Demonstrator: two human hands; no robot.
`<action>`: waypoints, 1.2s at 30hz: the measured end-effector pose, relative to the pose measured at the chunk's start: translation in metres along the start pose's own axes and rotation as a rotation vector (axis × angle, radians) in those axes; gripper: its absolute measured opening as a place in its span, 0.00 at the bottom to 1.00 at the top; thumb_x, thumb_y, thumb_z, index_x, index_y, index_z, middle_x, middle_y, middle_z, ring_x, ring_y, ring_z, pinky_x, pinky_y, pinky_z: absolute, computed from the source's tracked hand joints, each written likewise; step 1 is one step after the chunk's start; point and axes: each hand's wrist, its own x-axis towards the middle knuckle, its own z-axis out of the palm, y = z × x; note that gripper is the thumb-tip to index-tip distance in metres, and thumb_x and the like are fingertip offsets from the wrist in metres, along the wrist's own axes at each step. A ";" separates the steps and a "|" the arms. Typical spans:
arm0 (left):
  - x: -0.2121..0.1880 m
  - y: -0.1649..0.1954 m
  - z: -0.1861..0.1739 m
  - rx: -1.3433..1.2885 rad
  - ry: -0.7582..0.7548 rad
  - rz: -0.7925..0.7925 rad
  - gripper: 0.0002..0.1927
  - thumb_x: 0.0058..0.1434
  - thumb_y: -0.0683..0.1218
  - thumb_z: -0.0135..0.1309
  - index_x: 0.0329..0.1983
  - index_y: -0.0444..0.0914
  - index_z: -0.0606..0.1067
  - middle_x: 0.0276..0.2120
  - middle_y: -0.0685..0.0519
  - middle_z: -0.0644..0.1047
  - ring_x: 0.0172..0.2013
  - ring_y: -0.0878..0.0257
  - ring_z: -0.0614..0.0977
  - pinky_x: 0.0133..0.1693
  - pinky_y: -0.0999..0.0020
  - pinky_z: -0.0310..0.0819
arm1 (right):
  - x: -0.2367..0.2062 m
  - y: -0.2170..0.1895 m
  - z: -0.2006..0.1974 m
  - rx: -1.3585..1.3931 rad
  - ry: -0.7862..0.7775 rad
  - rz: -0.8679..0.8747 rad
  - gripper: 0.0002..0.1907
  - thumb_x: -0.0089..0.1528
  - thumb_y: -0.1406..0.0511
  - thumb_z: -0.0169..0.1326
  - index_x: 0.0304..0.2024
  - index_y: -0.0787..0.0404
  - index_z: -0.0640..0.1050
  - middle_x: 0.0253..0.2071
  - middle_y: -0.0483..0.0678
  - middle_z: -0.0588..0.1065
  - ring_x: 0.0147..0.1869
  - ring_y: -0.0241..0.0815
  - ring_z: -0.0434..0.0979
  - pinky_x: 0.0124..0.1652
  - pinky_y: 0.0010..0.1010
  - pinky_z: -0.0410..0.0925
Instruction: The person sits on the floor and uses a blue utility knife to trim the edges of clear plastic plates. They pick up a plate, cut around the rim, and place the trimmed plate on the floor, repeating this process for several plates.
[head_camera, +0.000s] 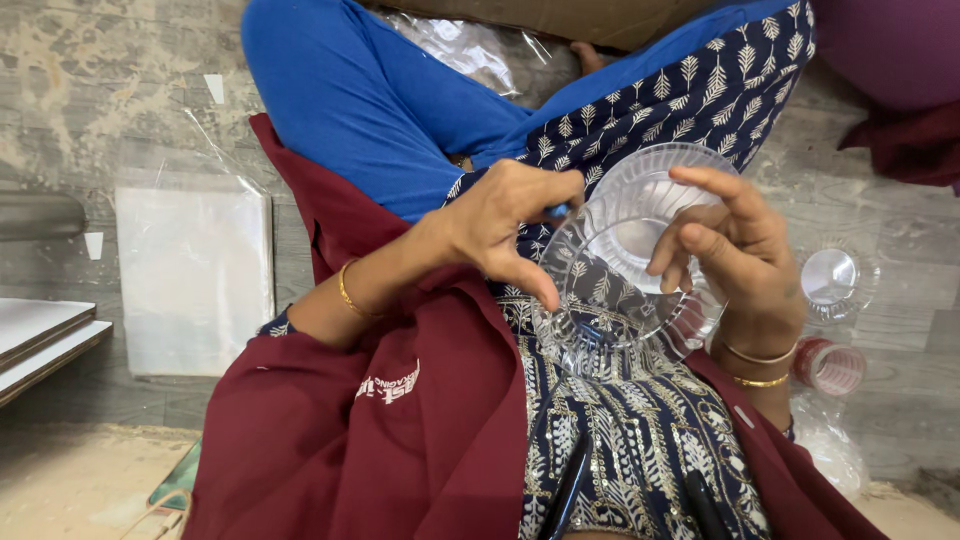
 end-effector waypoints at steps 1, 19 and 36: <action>-0.003 0.000 0.002 0.004 0.004 -0.008 0.41 0.48 0.72 0.70 0.43 0.35 0.69 0.32 0.50 0.72 0.29 0.55 0.77 0.32 0.64 0.71 | -0.003 0.001 0.002 0.004 0.022 0.010 0.24 0.72 0.72 0.48 0.71 0.71 0.65 0.31 0.61 0.77 0.27 0.41 0.79 0.33 0.25 0.72; 0.014 0.006 -0.004 0.078 -0.003 0.045 0.47 0.45 0.76 0.69 0.45 0.34 0.69 0.35 0.50 0.75 0.33 0.56 0.81 0.38 0.63 0.75 | -0.010 0.007 -0.002 0.045 0.078 -0.004 0.24 0.71 0.72 0.49 0.70 0.71 0.66 0.30 0.61 0.77 0.26 0.41 0.78 0.30 0.23 0.71; -0.030 0.024 0.029 0.170 0.031 -0.051 0.38 0.47 0.70 0.71 0.37 0.37 0.70 0.30 0.50 0.71 0.29 0.55 0.77 0.31 0.64 0.71 | -0.014 0.019 -0.005 0.088 0.087 0.005 0.24 0.71 0.72 0.48 0.70 0.69 0.65 0.32 0.60 0.77 0.27 0.40 0.78 0.33 0.24 0.71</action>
